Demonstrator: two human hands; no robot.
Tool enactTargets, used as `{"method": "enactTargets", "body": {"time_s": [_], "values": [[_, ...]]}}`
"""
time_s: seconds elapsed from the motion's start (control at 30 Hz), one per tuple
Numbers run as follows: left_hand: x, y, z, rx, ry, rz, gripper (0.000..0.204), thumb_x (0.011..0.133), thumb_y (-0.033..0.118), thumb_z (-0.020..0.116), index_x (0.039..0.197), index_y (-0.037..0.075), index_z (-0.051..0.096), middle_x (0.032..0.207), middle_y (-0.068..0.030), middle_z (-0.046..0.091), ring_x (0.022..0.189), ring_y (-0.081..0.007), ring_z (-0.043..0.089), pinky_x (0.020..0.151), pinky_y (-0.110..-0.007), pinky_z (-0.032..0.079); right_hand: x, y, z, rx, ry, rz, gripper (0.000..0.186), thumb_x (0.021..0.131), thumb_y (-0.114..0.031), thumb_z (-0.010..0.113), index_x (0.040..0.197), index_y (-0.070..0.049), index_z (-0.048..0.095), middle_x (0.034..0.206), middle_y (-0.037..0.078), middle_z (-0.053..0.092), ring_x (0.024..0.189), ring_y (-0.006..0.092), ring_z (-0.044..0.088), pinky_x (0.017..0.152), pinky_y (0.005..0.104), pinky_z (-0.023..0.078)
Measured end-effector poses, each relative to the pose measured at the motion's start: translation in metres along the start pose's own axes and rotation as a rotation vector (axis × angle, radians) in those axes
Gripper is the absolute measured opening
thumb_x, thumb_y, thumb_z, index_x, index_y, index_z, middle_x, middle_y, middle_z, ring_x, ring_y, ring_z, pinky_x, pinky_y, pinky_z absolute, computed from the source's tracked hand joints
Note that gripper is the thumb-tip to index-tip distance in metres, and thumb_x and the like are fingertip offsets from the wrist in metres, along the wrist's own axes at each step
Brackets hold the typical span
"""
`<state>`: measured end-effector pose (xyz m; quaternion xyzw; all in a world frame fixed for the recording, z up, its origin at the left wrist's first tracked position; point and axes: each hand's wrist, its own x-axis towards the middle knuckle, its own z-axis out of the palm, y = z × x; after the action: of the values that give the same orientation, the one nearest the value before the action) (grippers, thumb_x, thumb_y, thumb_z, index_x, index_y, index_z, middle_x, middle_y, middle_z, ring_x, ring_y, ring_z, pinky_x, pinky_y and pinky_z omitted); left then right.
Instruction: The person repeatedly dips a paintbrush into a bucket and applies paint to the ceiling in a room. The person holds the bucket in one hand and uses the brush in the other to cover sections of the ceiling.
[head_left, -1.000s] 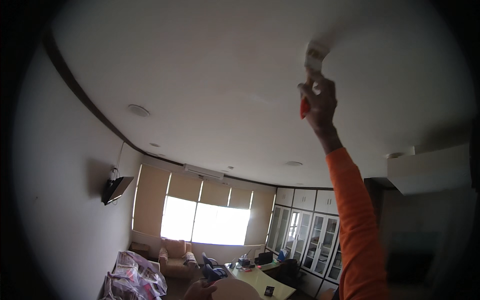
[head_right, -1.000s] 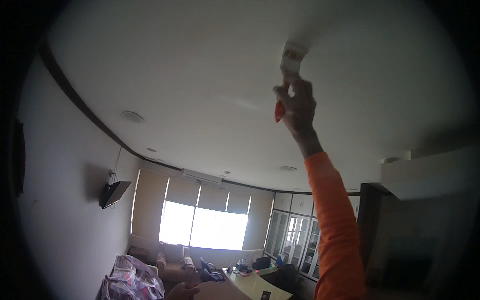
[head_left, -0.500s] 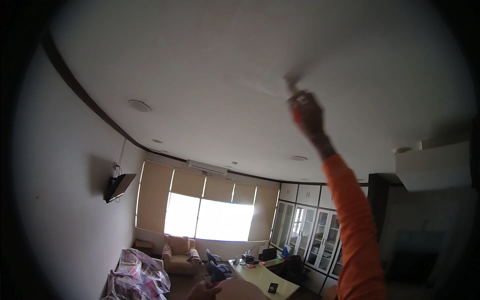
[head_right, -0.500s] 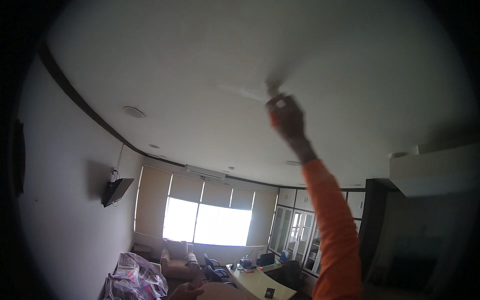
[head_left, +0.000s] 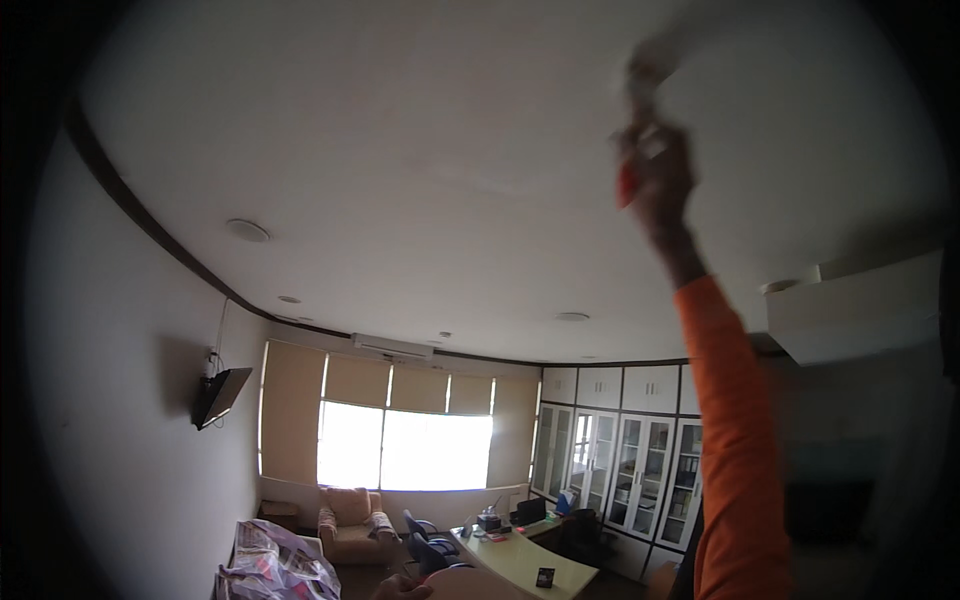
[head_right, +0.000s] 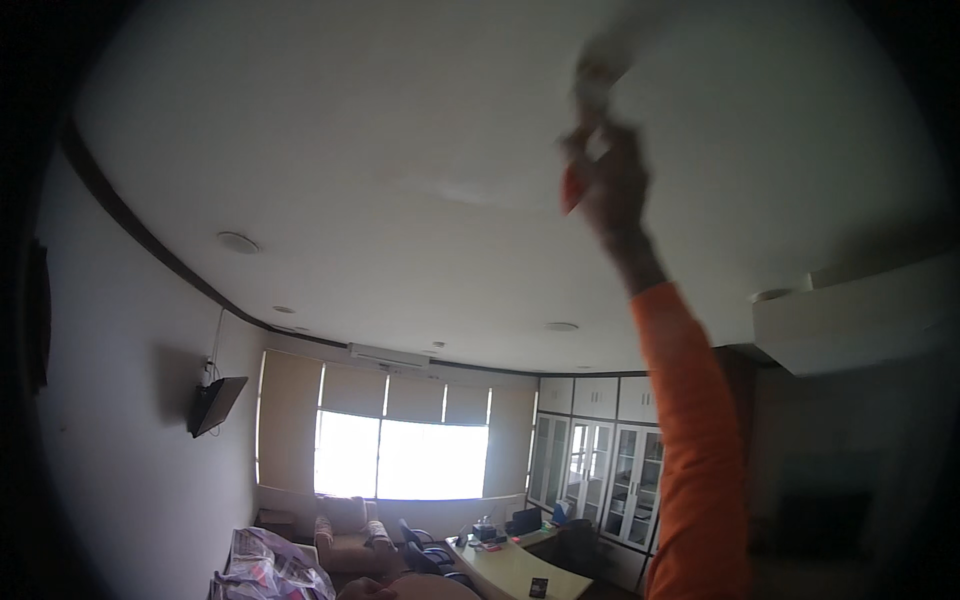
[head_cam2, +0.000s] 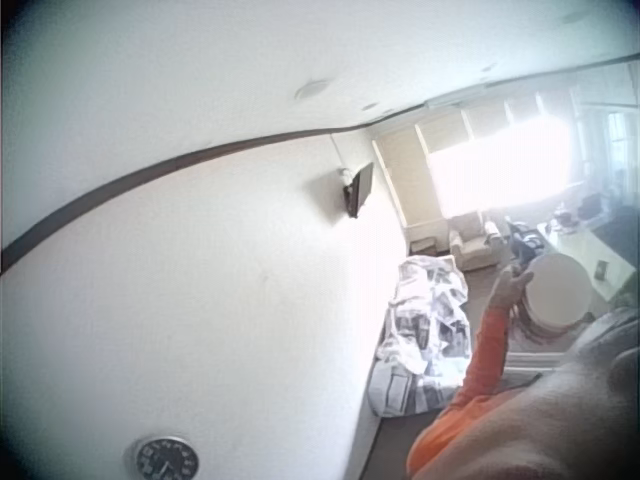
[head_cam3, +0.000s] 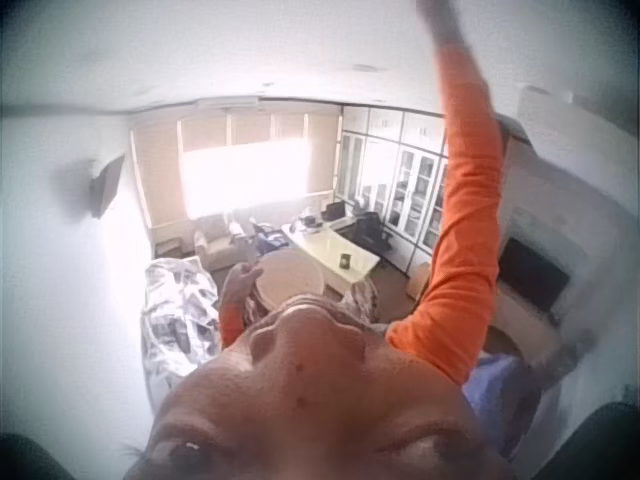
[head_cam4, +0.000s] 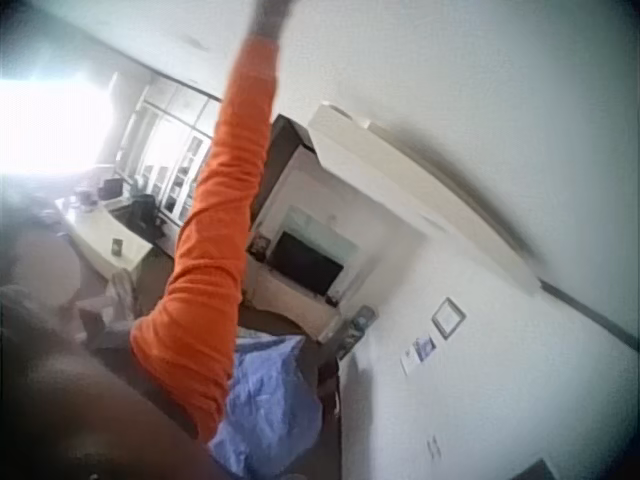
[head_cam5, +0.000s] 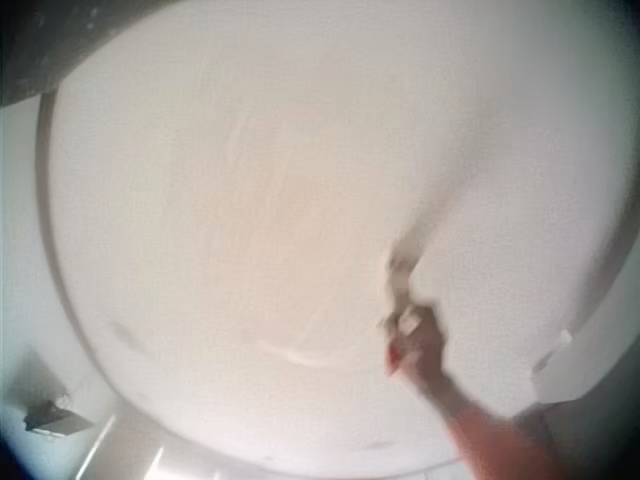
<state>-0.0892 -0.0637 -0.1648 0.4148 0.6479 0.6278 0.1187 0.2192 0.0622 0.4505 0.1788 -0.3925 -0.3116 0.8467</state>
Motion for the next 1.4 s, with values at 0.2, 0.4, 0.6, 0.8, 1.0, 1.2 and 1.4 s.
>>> {"method": "enactTargets", "body": {"time_s": [0.2, 0.4, 0.6, 0.8, 1.0, 1.2, 1.4], "values": [[-0.014, 0.019, 0.000, 0.007, 0.018, 0.023, 0.030, 0.090, 0.026, 0.073, 0.089, -0.004, 0.076, 0.079, -0.0013, 0.069, 0.068, -0.0111, 0.061, 0.060, -0.031, 0.049, -0.047, -0.005, -0.003, -0.099, -0.437, -0.443, 0.028, 0.071, -0.006, 0.083, 0.094, -0.019, 0.072, 0.118, 0.005, 0.065, 0.100, 0.0243, 0.065, 0.078, 0.0372, 0.061], [-0.008, 0.000, 0.001, -0.072, 0.002, 0.076, 0.029, 0.092, 0.024, 0.071, 0.099, -0.004, 0.077, 0.084, -0.0011, 0.070, 0.076, -0.0101, 0.061, 0.067, -0.031, 0.051, 0.042, -0.074, 0.005, 0.030, 0.049, -0.434, 0.034, 0.072, -0.006, 0.083, 0.100, -0.022, 0.071, 0.116, 0.004, 0.063, 0.099, 0.0255, 0.064, 0.074, 0.0368, 0.059], [0.011, -0.037, -0.006, -0.104, -0.114, -0.096, 0.044, 0.090, 0.035, 0.080, 0.102, -0.007, 0.074, 0.083, -0.0083, 0.073, 0.071, -0.0136, 0.066, 0.060, -0.030, 0.052, 0.021, -0.137, 0.110, -0.074, -0.076, -0.280, 0.016, 0.079, -0.015, 0.076, 0.092, -0.017, 0.067, 0.122, 0.007, 0.061, 0.106, 0.0319, 0.064, 0.077, 0.0391, 0.062], [0.022, -0.059, 0.006, -0.079, -0.001, 0.007, 0.042, 0.090, 0.036, 0.080, 0.096, -0.005, 0.075, 0.081, -0.0064, 0.073, 0.072, -0.0122, 0.064, 0.063, -0.032, 0.052, -0.070, -0.160, 0.155, 0.029, -0.424, -0.436, 0.009, 0.084, -0.018, 0.072, 0.092, -0.016, 0.070, 0.120, 0.011, 0.059, 0.107, 0.0295, 0.064, 0.081, 0.0399, 0.062], [0.034, -0.071, 0.003, -0.005, -0.062, -0.003, 0.049, 0.088, 0.043, 0.080, 0.101, -0.004, 0.077, 0.082, -0.0057, 0.073, 0.075, -0.0119, 0.064, 0.068, -0.032, 0.052, 0.095, -0.145, 0.095, 0.205, 0.124, -0.346, 0.009, 0.095, -0.021, 0.068, 0.100, -0.013, 0.066, 0.093, 0.008, 0.069, 0.085, 0.0315, 0.070, 0.071, 0.0440, 0.060], [0.041, -0.082, -0.004, 0.025, -0.101, -0.027, 0.051, 0.091, 0.044, 0.077, 0.107, -0.004, 0.077, 0.083, -0.0038, 0.072, 0.070, -0.0112, 0.062, 0.063, -0.031, 0.050, 0.233, -0.180, 0.040, 0.199, 0.777, -0.624, 0.009, 0.101, -0.009, 0.064, 0.092, -0.008, 0.062, 0.084, 0.003, 0.060, 0.068, 0.0165, 0.057, 0.063, 0.0299, 0.053], [0.033, -0.070, 0.004, -0.203, -0.103, -0.045, 0.038, 0.092, 0.040, 0.077, 0.095, 0.002, 0.076, 0.074, 0.0017, 0.065, 0.064, -0.0072, 0.057, 0.057, -0.027, 0.044, 0.063, -0.238, 0.191, 0.337, 0.051, -0.184, 0.045, 0.097, -0.034, 0.065, 0.133, -0.011, 0.052, 0.119, 0.021, 0.062, 0.090, 0.0411, 0.069, 0.074, 0.0506, 0.060]]}}
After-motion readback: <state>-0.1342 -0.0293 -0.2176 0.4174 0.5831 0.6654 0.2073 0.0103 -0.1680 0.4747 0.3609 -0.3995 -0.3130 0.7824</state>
